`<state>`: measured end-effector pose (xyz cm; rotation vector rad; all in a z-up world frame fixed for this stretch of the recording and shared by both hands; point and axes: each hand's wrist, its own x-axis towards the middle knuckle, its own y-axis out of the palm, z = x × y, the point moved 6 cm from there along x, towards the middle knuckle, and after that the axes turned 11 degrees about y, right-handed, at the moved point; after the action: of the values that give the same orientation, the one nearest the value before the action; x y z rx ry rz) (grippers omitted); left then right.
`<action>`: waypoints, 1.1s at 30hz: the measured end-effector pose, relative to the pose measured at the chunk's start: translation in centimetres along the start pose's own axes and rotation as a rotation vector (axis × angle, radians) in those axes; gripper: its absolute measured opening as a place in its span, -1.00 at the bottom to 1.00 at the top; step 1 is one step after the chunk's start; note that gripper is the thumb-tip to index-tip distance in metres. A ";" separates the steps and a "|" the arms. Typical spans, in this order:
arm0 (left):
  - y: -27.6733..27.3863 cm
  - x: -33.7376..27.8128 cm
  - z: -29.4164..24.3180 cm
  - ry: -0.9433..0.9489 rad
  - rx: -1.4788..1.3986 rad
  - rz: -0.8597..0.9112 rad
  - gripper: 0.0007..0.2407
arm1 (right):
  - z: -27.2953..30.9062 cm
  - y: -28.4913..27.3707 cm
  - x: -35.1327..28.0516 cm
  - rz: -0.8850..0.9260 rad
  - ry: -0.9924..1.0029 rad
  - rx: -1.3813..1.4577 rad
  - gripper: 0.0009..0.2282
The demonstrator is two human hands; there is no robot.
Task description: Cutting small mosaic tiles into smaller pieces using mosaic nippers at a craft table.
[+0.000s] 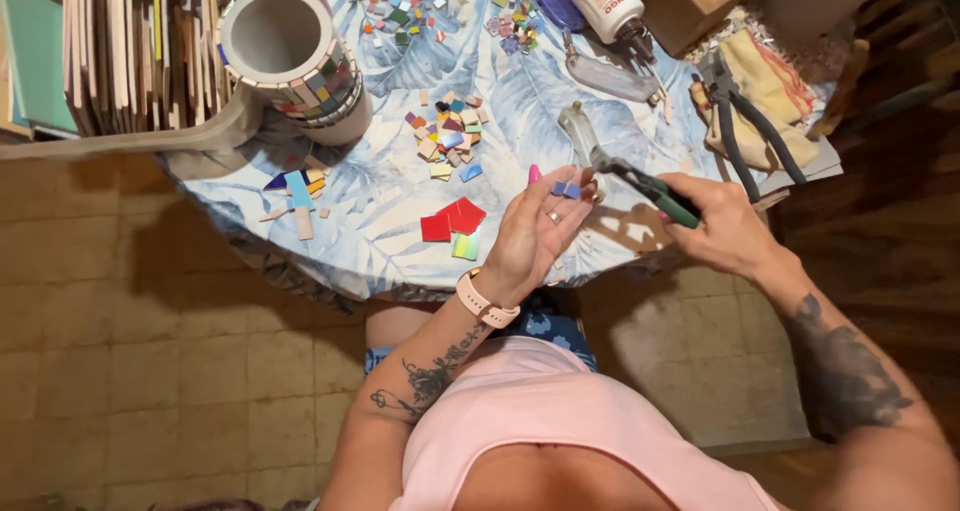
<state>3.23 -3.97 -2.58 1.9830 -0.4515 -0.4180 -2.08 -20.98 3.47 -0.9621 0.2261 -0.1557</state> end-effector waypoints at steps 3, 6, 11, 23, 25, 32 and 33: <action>1.4 -0.2 -0.3 -0.023 0.104 0.019 -0.69 | -1.5 -0.3 -0.2 -0.067 0.030 0.082 -0.64; 1.8 1.1 1.4 -0.078 0.183 0.107 -0.67 | -1.3 -0.5 -1.3 -0.191 0.035 0.265 -0.73; 6.4 6.0 1.7 0.006 0.786 0.384 -0.81 | -3.0 -0.2 -2.9 -0.297 0.081 0.460 -0.75; 9.1 9.4 5.5 0.323 2.075 1.010 -0.83 | -5.1 -0.5 -4.5 -0.342 0.126 0.706 -0.80; 9.2 9.5 5.0 0.312 2.075 1.058 -0.74 | -5.1 -0.3 -4.3 -0.353 0.107 0.728 -0.80; 9.8 7.3 0.1 -0.068 1.666 0.882 -0.94 | 0.2 -0.7 -4.0 -0.319 -0.082 0.751 -0.80; 10.0 6.1 -0.8 -0.224 1.441 0.774 -0.96 | 1.9 -1.1 -3.9 -0.293 -0.136 0.772 -0.77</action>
<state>7.63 -10.49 6.19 2.7764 -1.9819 0.3302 -5.41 -19.17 5.91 -0.2276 -0.1063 -0.4107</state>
